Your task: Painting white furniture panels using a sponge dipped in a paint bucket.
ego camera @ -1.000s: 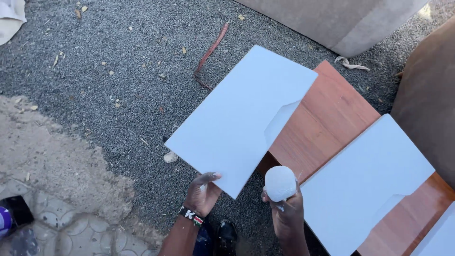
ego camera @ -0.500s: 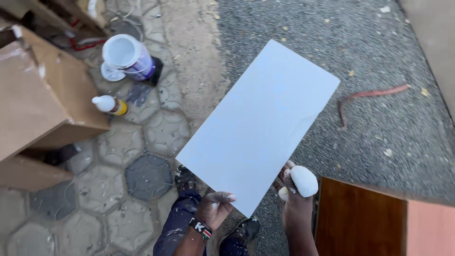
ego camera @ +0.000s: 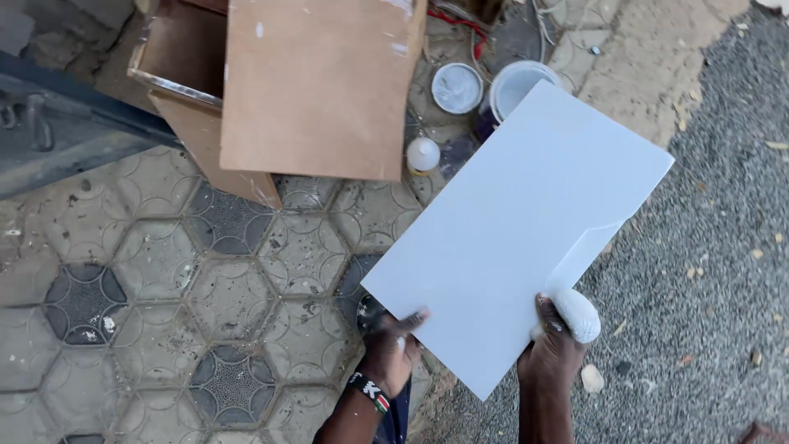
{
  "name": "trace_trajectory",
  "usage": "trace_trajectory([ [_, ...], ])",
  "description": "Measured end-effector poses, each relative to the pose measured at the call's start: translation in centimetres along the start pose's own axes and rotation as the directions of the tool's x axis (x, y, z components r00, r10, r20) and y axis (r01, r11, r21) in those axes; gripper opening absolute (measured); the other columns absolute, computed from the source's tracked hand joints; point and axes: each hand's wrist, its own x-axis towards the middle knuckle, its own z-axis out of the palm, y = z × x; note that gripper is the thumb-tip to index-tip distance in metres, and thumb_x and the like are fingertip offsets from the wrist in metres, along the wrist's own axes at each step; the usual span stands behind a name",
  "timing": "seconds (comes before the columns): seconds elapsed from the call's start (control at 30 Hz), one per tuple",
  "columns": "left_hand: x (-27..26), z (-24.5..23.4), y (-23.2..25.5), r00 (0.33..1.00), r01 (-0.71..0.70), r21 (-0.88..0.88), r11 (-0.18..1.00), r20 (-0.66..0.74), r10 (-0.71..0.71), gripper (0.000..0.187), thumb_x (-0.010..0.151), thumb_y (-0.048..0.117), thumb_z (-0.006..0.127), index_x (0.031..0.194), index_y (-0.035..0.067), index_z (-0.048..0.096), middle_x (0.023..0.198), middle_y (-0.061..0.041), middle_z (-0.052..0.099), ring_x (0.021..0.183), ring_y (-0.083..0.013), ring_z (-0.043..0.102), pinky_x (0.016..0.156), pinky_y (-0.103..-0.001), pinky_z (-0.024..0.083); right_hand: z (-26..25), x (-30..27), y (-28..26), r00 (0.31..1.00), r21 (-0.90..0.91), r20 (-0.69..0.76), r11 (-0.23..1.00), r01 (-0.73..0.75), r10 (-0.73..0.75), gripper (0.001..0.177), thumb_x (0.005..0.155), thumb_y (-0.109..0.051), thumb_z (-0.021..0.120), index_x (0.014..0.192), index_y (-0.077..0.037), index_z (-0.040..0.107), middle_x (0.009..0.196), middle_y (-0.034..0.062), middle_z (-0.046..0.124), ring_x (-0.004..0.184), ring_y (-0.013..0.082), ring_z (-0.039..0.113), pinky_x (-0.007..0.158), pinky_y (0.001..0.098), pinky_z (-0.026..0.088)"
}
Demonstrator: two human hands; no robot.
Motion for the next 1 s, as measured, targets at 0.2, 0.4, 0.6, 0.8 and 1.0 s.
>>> trace_trajectory([
  [0.2,9.4,-3.9,22.1,0.915,-0.346,-0.059,0.937,-0.241,0.323,0.053,0.099,-0.004,0.079,0.152,-0.001,0.079,0.139,-0.019,0.089,0.123,-0.0200,0.082,0.112,-0.029,0.065,15.0,1.6,3.4,0.989,-0.053,0.102,0.994,-0.099,0.104,0.050,0.084,-0.005,0.095,0.132,-0.010,0.084,0.136,0.0059,0.087,0.119,0.0233,0.083,0.112,0.0417,0.074],
  [0.4,12.0,-2.2,31.2,0.814,-0.446,0.348,0.825,-0.225,0.535,0.039,0.103,0.010,0.085,0.141,0.000,0.084,0.133,-0.025,0.087,0.133,-0.0334,0.081,0.115,-0.049,0.064,25.5,8.9,9.5,0.927,-0.084,0.372,0.996,-0.025,0.055,0.029,0.090,0.007,0.100,0.114,-0.004,0.087,0.106,0.0147,0.089,0.091,0.0280,0.089,0.088,0.0450,0.076],
  [0.6,14.8,0.6,33.2,0.707,-0.477,0.617,0.627,-0.156,0.690,0.042,0.108,0.021,0.084,0.148,0.007,0.082,0.139,-0.021,0.081,0.140,-0.0439,0.076,0.122,-0.059,0.059,35.1,8.0,10.4,0.882,-0.182,0.453,0.982,-0.049,0.128,0.031,0.092,0.004,0.099,0.120,-0.005,0.087,0.103,0.0172,0.088,0.084,0.0320,0.088,0.084,0.0504,0.077],
  [0.8,15.2,7.0,30.8,0.844,-0.359,0.560,0.746,-0.146,0.515,0.011,0.108,0.019,0.085,0.110,0.012,0.093,0.107,-0.009,0.091,0.113,-0.0272,0.089,0.102,-0.044,0.067,34.7,15.1,5.7,0.762,-0.666,0.647,0.504,0.550,0.023,0.032,0.093,-0.019,0.098,0.117,-0.002,0.086,0.092,0.0187,0.082,0.101,0.0317,0.086,0.086,0.0622,0.055],
  [1.0,19.0,19.3,23.0,0.923,-0.218,0.302,0.928,-0.246,0.296,0.032,0.096,0.037,0.099,0.095,0.007,0.087,0.089,-0.015,0.082,0.094,-0.0222,0.076,0.087,-0.044,0.062,36.9,30.4,-1.5,0.708,-0.770,0.632,0.155,0.618,0.315,0.049,0.088,-0.032,0.107,0.118,-0.002,0.081,0.091,0.0208,0.078,0.082,0.0402,0.075,0.084,0.0593,0.058],
])
